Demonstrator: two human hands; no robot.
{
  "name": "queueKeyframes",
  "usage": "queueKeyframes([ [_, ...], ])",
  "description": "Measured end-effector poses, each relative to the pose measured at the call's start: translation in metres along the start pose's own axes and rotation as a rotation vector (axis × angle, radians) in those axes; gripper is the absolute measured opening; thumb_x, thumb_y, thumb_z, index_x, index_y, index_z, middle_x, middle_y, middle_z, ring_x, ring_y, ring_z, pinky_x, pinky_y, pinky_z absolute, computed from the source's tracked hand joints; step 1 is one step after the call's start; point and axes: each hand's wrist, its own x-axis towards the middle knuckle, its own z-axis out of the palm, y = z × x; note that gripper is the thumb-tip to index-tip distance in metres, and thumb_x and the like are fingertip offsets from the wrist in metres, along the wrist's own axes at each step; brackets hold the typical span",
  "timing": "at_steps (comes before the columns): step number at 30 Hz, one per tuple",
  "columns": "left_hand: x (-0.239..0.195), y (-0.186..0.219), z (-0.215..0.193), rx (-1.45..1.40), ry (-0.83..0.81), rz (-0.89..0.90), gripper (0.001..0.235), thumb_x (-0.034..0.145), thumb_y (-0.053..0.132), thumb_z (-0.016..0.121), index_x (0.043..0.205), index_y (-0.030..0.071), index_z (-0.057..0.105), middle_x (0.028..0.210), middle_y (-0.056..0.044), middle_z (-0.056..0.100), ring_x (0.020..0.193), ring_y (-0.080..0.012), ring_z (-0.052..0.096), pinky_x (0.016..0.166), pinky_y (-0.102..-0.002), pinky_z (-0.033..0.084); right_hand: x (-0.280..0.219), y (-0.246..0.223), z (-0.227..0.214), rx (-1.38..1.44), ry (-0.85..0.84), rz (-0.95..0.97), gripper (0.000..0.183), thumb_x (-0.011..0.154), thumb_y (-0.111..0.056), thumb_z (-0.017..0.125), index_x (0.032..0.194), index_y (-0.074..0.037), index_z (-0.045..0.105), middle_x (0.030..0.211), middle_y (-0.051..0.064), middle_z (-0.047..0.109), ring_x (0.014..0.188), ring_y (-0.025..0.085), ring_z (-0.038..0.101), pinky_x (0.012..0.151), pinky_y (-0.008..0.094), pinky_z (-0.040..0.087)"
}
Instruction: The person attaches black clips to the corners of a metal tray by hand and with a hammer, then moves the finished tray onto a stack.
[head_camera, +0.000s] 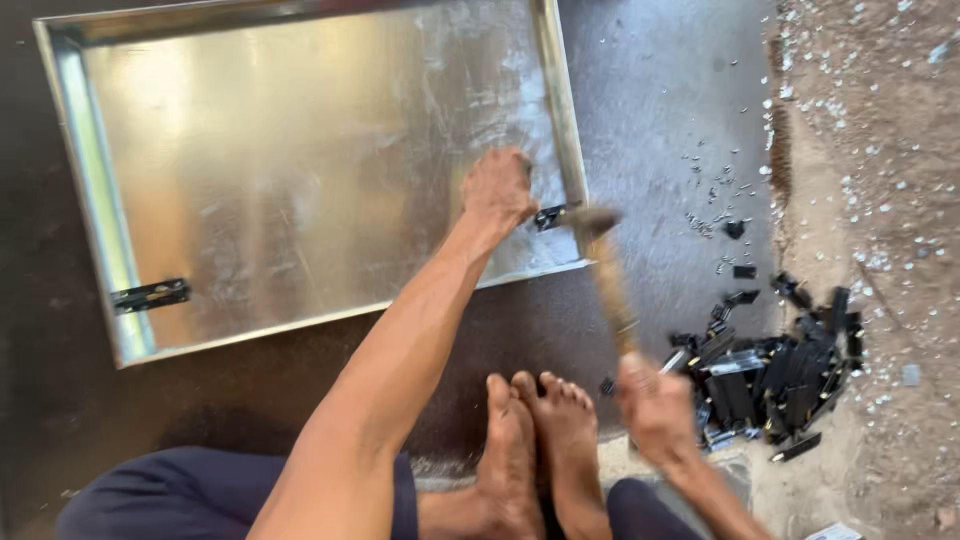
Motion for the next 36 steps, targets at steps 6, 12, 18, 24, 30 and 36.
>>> queueKeyframes([
  [6,0.004,-0.005,0.017,-0.012,-0.188,-0.11,0.015,0.073,0.005,0.075,0.088,0.008,0.07,0.093,-0.013,0.076,0.089,-0.0299,0.078,0.079,-0.042,0.065,0.02,0.041,0.002,0.422,0.187,-0.542,0.04,0.109,-0.041,0.048,0.088,-0.008,0.059,0.072,0.004,0.058,0.058,0.01,0.052,0.047,0.026,0.043],
  [12,-0.002,-0.009,0.007,-0.012,0.05,0.07,0.044,0.05,0.008,0.086,0.092,0.005,0.073,0.1,-0.024,0.071,0.097,-0.0442,0.069,0.076,-0.051,0.057,-0.02,0.064,0.024,-0.101,0.041,0.141,0.048,0.112,-0.041,0.053,0.088,-0.001,0.064,0.064,0.009,0.058,0.059,0.019,0.054,0.052,0.036,0.044],
  [18,-0.001,-0.01,0.015,-0.011,-0.088,-0.04,0.018,0.066,-0.001,0.067,0.082,0.004,0.074,0.094,-0.021,0.074,0.093,-0.038,0.074,0.08,-0.048,0.061,0.015,0.048,-0.018,0.547,0.269,-0.568,0.048,0.108,-0.04,0.05,0.085,-0.001,0.064,0.061,0.007,0.053,0.055,0.017,0.049,0.048,0.035,0.04],
  [24,0.001,-0.006,0.005,-0.035,0.026,0.0,0.021,0.059,0.003,0.073,0.08,0.003,0.072,0.089,-0.022,0.072,0.089,-0.0408,0.072,0.077,-0.05,0.059,-0.023,0.056,0.026,-0.033,-0.003,0.18,0.047,0.103,-0.039,0.048,0.082,-0.001,0.064,0.059,0.005,0.049,0.051,0.015,0.043,0.044,0.035,0.036],
  [30,-0.029,0.012,-0.006,-0.022,-0.031,0.045,0.056,0.07,0.048,0.082,0.09,-0.002,0.068,0.095,-0.026,0.071,0.092,-0.0432,0.071,0.08,-0.053,0.058,-0.046,0.09,-0.018,-0.312,0.231,0.062,0.043,0.098,-0.04,0.054,0.084,-0.001,0.064,0.052,0.014,0.056,0.044,0.026,0.056,0.049,0.041,0.044],
  [36,-0.031,0.023,0.031,-0.1,0.02,-0.115,0.052,0.075,0.032,0.07,0.113,-0.002,0.061,0.1,-0.027,0.073,0.092,-0.0422,0.072,0.084,-0.051,0.058,-0.042,0.101,-0.059,-0.742,0.19,0.095,0.04,0.092,-0.042,0.064,0.102,-0.004,0.07,0.083,0.018,0.074,0.074,0.032,0.074,0.068,0.041,0.057],
])
